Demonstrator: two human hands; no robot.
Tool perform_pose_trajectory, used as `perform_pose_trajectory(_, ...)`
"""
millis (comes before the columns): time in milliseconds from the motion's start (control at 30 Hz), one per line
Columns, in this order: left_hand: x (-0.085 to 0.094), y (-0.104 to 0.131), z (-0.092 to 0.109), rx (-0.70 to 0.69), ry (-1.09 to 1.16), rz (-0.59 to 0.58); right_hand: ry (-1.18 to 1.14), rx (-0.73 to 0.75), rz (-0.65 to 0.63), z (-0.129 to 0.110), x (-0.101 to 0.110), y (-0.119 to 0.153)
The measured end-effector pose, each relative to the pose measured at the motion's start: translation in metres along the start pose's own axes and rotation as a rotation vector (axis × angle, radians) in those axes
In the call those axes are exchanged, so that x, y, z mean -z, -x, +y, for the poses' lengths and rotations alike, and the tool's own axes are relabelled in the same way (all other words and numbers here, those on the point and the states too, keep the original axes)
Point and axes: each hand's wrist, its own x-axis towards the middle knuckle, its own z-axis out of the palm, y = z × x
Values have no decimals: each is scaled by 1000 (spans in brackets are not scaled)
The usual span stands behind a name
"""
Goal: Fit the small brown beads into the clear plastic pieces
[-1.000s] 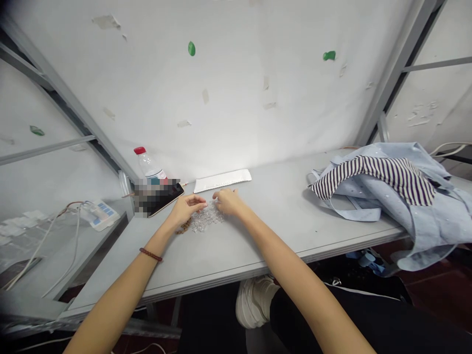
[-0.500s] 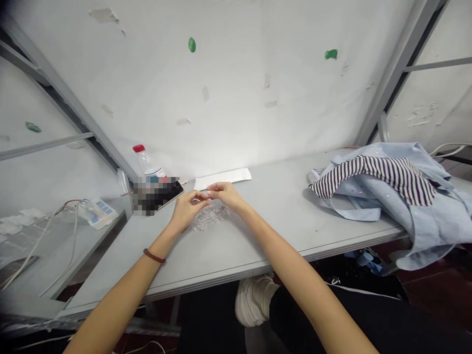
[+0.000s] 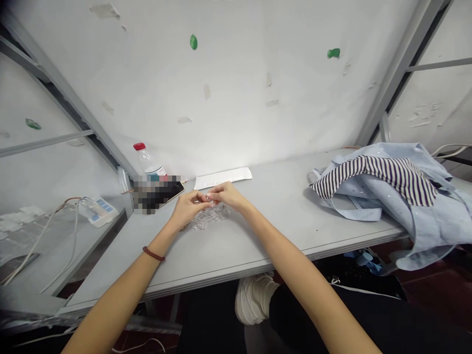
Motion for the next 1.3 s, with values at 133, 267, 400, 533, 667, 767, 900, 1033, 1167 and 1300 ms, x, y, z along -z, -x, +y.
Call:
perform_pose_trajectory(133,2,0,-2,-23,-77,23,-11,17,-29,5,-1,-1)
perform_pose_trajectory(267,1,2,0,-32,-108,99,10,62,3,10,-1,-2)
perform_pose_trajectory(400,0,2,3,-36,-116,93,38,65,-18,12,-2,-4)
perform_pose_trajectory(533,14,-8,-2,-40,-204,94,391,114,108,12,-5,-6)
perform_pose_trajectory(667,48,-19,-18,101,-297,78,740,109,233,17,0,-9)
perform_pose_trajectory(767,72,-20,-28,174,-320,77,823,79,226,22,8,-10)
perform_pose_trajectory(900,87,-15,-29,251,-309,-46,922,55,169,28,13,-11)
perform_pose_trajectory(1033,89,-11,-20,324,-332,-239,1024,62,144,29,12,-11)
perform_pose_trajectory(1167,87,-11,-12,372,-434,-351,1076,81,130,22,6,-7)
perform_pose_trajectory(1300,83,-12,-13,381,-466,-379,1093,104,64,18,-2,-6)
